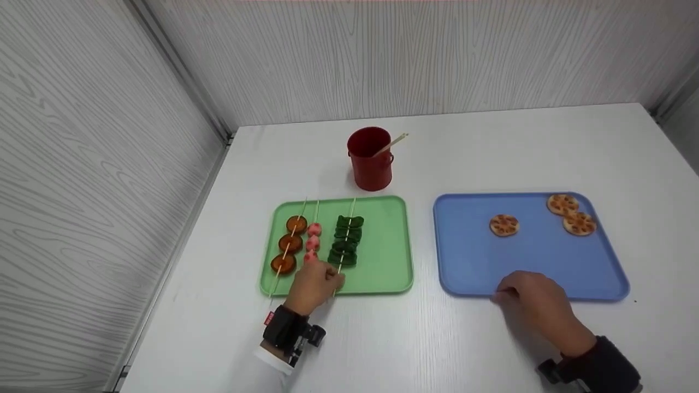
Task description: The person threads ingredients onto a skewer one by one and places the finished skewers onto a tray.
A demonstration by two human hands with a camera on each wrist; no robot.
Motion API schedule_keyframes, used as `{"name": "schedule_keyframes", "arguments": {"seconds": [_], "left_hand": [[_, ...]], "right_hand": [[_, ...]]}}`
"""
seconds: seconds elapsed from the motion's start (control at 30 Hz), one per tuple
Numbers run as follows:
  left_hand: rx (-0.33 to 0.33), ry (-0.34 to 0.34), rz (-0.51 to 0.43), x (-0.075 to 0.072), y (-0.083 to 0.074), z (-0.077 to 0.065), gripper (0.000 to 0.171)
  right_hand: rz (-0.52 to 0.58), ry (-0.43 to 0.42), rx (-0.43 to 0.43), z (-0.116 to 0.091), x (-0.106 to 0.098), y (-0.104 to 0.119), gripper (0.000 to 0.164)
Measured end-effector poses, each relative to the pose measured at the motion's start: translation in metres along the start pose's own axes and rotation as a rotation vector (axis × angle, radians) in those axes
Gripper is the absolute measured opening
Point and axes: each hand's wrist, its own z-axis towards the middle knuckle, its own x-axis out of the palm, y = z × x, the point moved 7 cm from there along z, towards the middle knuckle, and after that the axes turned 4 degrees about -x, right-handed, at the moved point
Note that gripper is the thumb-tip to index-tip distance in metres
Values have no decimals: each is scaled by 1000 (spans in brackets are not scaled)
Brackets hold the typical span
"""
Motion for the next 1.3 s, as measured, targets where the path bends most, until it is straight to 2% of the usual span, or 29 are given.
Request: {"name": "schedule_keyframes", "arguments": {"seconds": [0.13,0.3,0.4,0.53,0.67,0.83,1.0,1.2,1.23,1.3], "left_hand": [[-41,-90,122,-7,-8,2,48],[-34,-253,204,-16,-21,13,34],[0,-325,275,-13,-26,21,44],[8,-363,399,-7,-28,29,55],[-2,-351,469,-2,-28,35,59],[-27,-355,423,-5,-26,37,48],[-41,-342,310,-9,-24,37,45],[-47,-332,150,-16,-16,37,28],[-55,-328,142,-16,-14,37,28],[-79,-316,183,-15,-14,39,34]], "right_hand": [[3,14,13,0,0,0,4],[3,12,14,0,0,0,4],[-2,4,10,-1,1,0,5],[-12,-5,4,-2,1,0,5],[-22,-20,-5,-2,1,0,6],[-14,-24,7,-1,0,-1,6],[-2,-8,27,-1,1,-2,6],[4,4,26,0,2,-2,5],[3,3,23,0,1,-1,5],[-1,0,18,0,1,-2,5]]}}
